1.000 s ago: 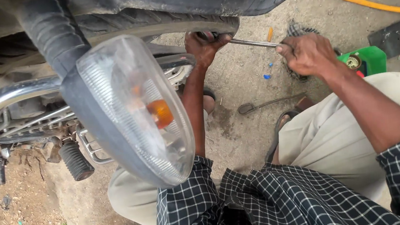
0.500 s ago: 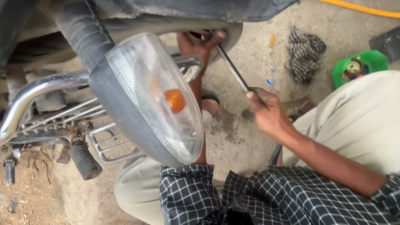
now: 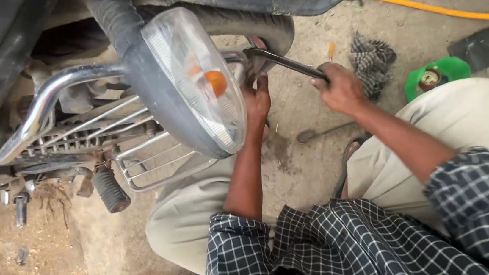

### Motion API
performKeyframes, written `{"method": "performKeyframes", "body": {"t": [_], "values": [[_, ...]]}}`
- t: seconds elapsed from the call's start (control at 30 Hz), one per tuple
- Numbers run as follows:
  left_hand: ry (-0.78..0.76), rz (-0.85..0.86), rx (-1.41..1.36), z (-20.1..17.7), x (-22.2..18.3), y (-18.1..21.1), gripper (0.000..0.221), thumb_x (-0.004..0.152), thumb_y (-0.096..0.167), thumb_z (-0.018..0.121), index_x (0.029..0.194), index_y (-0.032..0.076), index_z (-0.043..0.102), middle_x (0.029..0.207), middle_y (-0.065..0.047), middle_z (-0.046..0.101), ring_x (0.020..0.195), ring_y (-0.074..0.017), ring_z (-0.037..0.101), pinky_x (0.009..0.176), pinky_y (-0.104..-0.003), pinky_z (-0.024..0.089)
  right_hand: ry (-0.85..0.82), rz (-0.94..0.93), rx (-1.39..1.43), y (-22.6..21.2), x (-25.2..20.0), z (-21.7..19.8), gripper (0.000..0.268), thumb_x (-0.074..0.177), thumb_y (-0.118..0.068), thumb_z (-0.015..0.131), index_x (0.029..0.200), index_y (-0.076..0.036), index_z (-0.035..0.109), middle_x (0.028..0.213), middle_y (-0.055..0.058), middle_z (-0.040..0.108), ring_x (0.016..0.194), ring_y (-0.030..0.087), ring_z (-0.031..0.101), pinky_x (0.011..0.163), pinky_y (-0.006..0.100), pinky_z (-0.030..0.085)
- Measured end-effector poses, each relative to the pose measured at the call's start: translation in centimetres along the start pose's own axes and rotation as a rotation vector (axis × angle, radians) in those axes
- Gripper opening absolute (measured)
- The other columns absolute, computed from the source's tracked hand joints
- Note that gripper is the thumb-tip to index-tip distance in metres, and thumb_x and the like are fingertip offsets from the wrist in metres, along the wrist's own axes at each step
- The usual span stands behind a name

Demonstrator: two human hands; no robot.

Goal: The person uses a tire lever and long metal rod to pry a tire off its rim on a motorcycle wheel, repeatedly inserting the tool and pulling it to lift the tire bead. They then use their hands to pull the inner tube out of the tire and place it into a bucket of water.

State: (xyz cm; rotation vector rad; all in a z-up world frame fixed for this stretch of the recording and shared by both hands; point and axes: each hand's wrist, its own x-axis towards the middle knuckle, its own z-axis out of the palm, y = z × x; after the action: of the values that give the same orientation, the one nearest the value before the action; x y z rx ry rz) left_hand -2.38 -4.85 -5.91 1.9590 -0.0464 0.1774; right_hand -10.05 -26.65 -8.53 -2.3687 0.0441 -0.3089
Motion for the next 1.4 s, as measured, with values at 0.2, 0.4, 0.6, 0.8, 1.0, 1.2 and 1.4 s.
{"method": "performKeyframes", "body": {"t": [0.2, 0.4, 0.6, 0.8, 1.0, 1.2, 1.4], "values": [[-0.138, -0.147, 0.436, 1.5, 1.8, 1.3, 0.081, 0.083, 0.035, 0.079, 0.15, 0.004, 0.047, 0.132, -0.026, 0.065, 0.126, -0.0426, 0.06, 0.113, -0.047, 0.044, -0.34, 0.156, -0.083, -1.4, -0.7, -9.7, 0.036, 0.1, -0.041, 0.06, 0.113, -0.01, 0.072, 0.077, 0.022, 0.068, 0.074, 0.046, 0.066, 0.067, 0.055, 0.05], [-0.048, 0.339, 0.452, 2.3, 5.1, -0.1, 0.107, 0.07, 0.027, 0.092, 0.145, -0.013, 0.029, 0.14, -0.037, 0.047, 0.135, -0.0491, 0.038, 0.114, -0.053, 0.033, -0.369, 0.157, -0.164, -0.4, 0.3, -8.7, 0.041, 0.108, -0.044, 0.052, 0.11, -0.01, 0.073, 0.074, 0.023, 0.068, 0.073, 0.046, 0.066, 0.07, 0.056, 0.052], [0.012, 0.22, 0.483, 3.4, 4.9, 0.9, 0.086, 0.065, 0.028, 0.096, 0.125, -0.009, 0.047, 0.12, -0.024, 0.059, 0.127, -0.0397, 0.044, 0.105, -0.051, 0.041, -0.375, 0.118, -0.267, 0.7, 4.4, -10.7, 0.042, 0.107, -0.046, 0.052, 0.109, -0.013, 0.078, 0.076, 0.019, 0.07, 0.07, 0.041, 0.068, 0.068, 0.054, 0.053], [0.068, 0.109, 0.465, 4.0, 5.2, 1.8, 0.069, 0.063, 0.02, 0.093, 0.115, -0.001, 0.052, 0.111, -0.016, 0.062, 0.121, -0.0357, 0.047, 0.097, -0.051, 0.044, -0.506, 0.225, -0.319, 0.7, 7.1, -9.6, 0.043, 0.106, -0.05, 0.05, 0.119, -0.017, 0.075, 0.07, 0.019, 0.07, 0.064, 0.037, 0.068, 0.064, 0.054, 0.054], [-0.001, 0.191, 0.439, 2.6, 6.2, -1.1, 0.075, 0.063, 0.02, 0.092, 0.121, -0.002, 0.05, 0.114, -0.019, 0.06, 0.119, -0.0357, 0.049, 0.096, -0.049, 0.048, -0.563, 0.935, 0.484, -7.0, -5.2, 1.1, 0.043, 0.105, -0.043, 0.046, 0.12, -0.009, 0.068, 0.088, 0.01, 0.063, 0.067, 0.019, 0.055, 0.06, 0.039, 0.049], [-0.251, -0.044, 0.42, 0.0, 7.4, -7.7, 0.081, 0.061, 0.027, 0.095, 0.122, -0.002, 0.049, 0.115, -0.019, 0.062, 0.114, -0.0344, 0.055, 0.095, -0.046, 0.051, -0.348, 0.923, 1.564, -13.0, -5.8, 15.1, 0.027, 0.104, -0.031, 0.058, 0.112, -0.006, 0.064, 0.085, 0.002, 0.058, 0.071, 0.014, 0.059, 0.062, 0.034, 0.055], [-0.419, -0.113, 0.317, 1.4, 8.1, -5.4, 0.088, 0.06, 0.035, 0.098, 0.122, -0.002, 0.049, 0.116, -0.019, 0.063, 0.109, -0.0332, 0.062, 0.095, -0.042, 0.054, -0.453, 0.587, 1.278, -6.9, -3.7, 20.3, 0.023, 0.104, -0.023, 0.066, 0.109, -0.001, 0.067, 0.085, 0.001, 0.062, 0.07, 0.013, 0.052, 0.058, 0.034, 0.045]]}}
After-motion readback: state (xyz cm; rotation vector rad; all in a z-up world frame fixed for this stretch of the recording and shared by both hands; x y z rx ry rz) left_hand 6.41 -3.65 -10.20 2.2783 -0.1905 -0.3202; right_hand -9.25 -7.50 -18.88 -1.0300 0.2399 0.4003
